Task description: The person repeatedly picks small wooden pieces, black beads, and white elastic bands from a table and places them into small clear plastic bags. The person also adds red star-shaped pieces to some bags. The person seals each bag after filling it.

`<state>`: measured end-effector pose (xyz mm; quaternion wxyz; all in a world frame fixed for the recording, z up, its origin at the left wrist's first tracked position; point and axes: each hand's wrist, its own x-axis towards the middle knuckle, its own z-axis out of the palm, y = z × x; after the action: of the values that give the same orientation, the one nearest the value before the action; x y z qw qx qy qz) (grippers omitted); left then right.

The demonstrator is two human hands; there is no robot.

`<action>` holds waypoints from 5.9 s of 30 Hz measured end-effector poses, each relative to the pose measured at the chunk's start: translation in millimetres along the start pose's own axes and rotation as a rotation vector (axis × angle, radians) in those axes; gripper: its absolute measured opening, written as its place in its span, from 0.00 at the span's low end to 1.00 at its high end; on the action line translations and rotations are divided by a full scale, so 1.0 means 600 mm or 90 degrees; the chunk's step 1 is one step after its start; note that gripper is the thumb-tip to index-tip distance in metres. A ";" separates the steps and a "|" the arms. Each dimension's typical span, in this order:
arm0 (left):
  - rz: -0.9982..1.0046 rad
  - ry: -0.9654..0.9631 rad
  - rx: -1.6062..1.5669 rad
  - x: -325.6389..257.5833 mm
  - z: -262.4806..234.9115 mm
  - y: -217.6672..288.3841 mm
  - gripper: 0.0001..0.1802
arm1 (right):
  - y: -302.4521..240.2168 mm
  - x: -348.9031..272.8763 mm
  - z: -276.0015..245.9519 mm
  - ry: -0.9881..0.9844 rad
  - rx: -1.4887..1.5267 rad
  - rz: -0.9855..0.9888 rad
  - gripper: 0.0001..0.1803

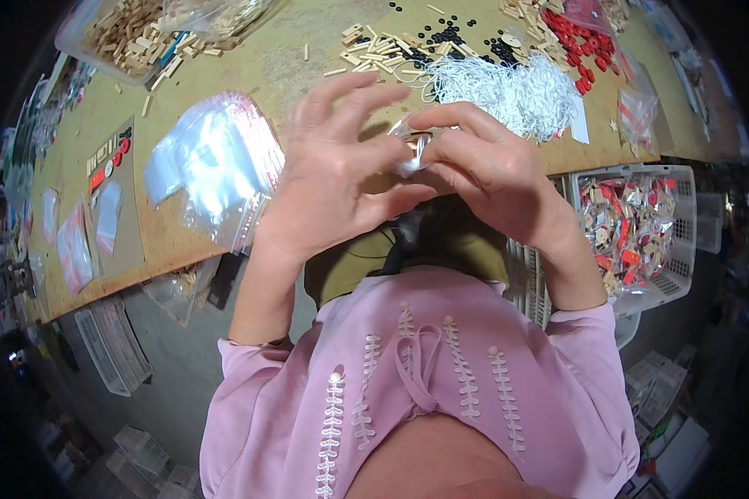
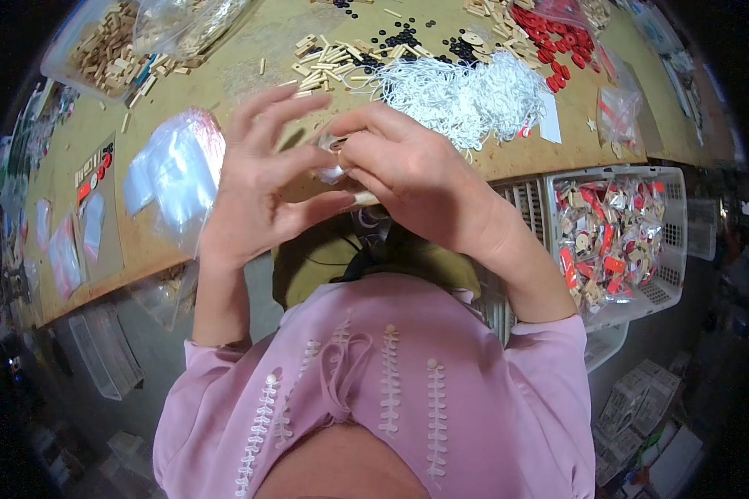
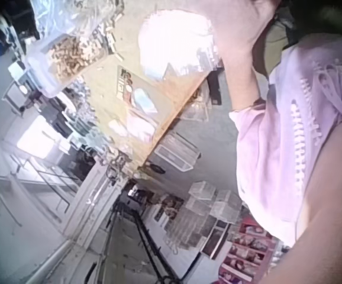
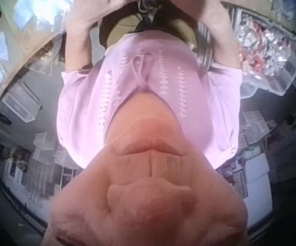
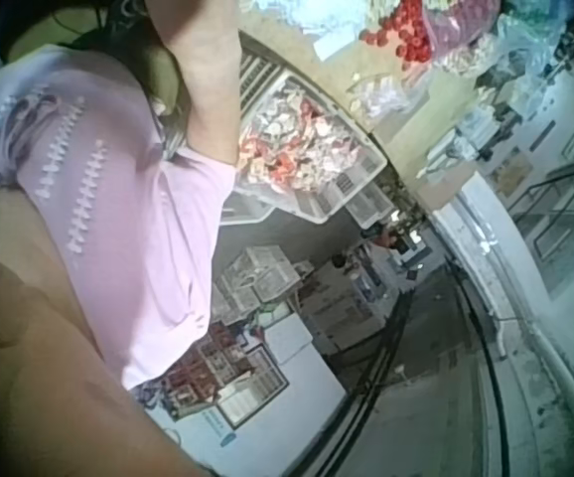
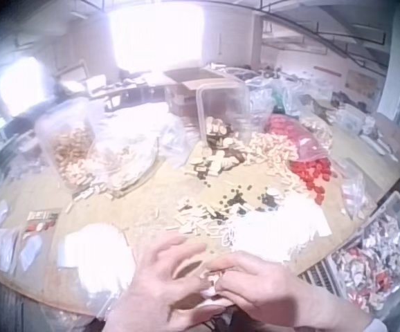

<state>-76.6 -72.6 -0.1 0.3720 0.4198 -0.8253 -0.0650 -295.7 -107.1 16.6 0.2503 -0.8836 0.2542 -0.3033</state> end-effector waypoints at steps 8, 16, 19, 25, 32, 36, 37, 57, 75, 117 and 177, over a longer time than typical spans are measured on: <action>-0.014 0.061 -0.126 0.000 0.000 -0.007 0.19 | 0.012 -0.008 0.001 -0.006 0.029 0.012 0.04; -0.174 0.109 -0.374 -0.022 0.026 -0.010 0.19 | 0.009 0.002 -0.001 0.029 -0.017 -0.031 0.05; -0.320 0.081 -0.503 -0.031 0.034 -0.003 0.21 | 0.014 0.004 -0.002 0.071 -0.056 -0.035 0.04; -0.306 0.128 -0.452 -0.044 0.066 0.003 0.06 | 0.024 0.000 0.005 0.029 0.106 0.137 0.05; -0.402 0.244 -0.651 -0.055 0.092 -0.001 0.05 | 0.043 -0.018 0.028 0.141 0.564 0.374 0.08; -0.408 0.249 -0.652 -0.056 0.094 0.000 0.04 | 0.054 -0.024 0.028 0.126 0.589 0.413 0.08; -0.411 0.249 -0.656 -0.057 0.094 0.000 0.04 | 0.057 -0.025 0.028 0.124 0.589 0.417 0.08; -0.198 0.108 -0.137 -0.016 0.041 0.029 0.06 | -0.014 -0.024 0.036 0.126 0.146 0.174 0.04; -0.060 -0.057 -0.154 -0.022 0.028 0.089 0.08 | 0.005 -0.161 -0.024 0.148 0.403 0.270 0.07; -0.225 0.126 0.021 -0.139 0.023 0.006 0.05 | 0.016 -0.018 0.140 -0.099 0.711 0.457 0.10; -0.676 0.090 0.362 -0.180 -0.236 -0.507 0.15 | 0.110 0.168 0.118 -0.087 0.202 -0.194 0.11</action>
<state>254.4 -157.8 -87.0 0.2159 0.8605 -0.4613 0.0098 -199.2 -196.6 -30.6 0.3538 -0.8800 0.0496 -0.3130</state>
